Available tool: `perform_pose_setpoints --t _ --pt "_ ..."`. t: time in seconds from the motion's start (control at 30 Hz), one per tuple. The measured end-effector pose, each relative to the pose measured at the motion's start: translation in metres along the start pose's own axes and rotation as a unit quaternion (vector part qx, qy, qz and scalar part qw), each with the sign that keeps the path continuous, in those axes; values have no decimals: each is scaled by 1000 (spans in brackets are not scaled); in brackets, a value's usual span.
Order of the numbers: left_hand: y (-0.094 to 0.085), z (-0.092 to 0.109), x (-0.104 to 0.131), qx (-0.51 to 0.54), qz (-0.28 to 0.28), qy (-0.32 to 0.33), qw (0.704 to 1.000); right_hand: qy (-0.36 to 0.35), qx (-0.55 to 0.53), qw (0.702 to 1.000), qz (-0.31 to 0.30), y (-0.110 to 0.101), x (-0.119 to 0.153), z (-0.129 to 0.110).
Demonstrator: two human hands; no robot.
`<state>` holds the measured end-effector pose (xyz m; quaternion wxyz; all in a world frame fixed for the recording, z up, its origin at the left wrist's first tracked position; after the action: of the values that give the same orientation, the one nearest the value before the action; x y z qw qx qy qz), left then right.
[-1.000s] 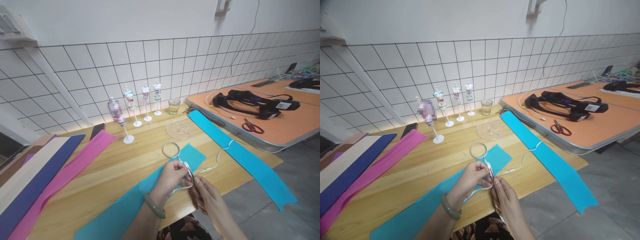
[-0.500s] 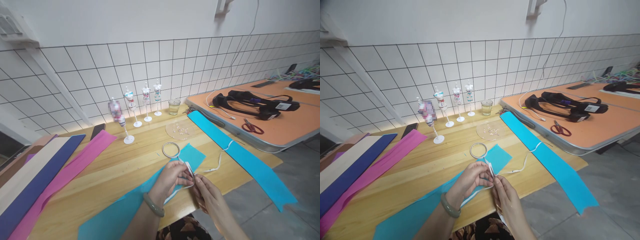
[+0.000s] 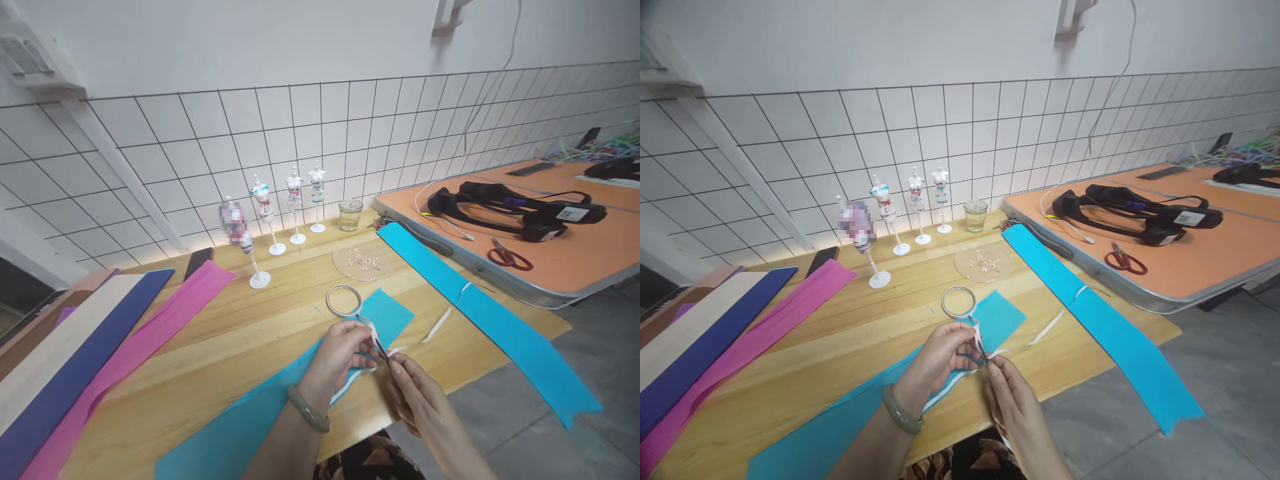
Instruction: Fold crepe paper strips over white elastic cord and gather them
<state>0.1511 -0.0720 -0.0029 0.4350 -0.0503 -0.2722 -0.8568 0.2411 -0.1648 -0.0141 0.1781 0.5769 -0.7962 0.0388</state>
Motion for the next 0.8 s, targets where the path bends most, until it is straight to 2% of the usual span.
perform_pose_setpoints --t 0.33,0.4,0.57,0.73,0.8 --pt "1 -1 0 -12 12 21 1000 53 11 998 23 -6 4 -5" --pt "1 -3 -1 -13 16 18 1000 60 19 998 7 -9 4 -5" --pt "2 -6 -3 -10 21 19 1000 94 15 992 -83 -16 0 -1" --pt "1 -8 -6 -14 38 24 999 59 61 995 -56 -15 4 -8" --pt "1 -7 -6 -10 58 32 998 54 79 993 -65 -13 8 -10"
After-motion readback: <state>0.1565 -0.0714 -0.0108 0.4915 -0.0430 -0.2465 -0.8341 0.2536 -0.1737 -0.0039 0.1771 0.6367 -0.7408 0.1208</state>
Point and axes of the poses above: each hand's wrist, its own x-axis away from the middle knuckle, its own y-axis out of the palm, z = x × y, the point moved 1 cm from there along -x, towards the middle knuckle, and after that the axes turned 3 degrees about x, right-handed, at the moved point
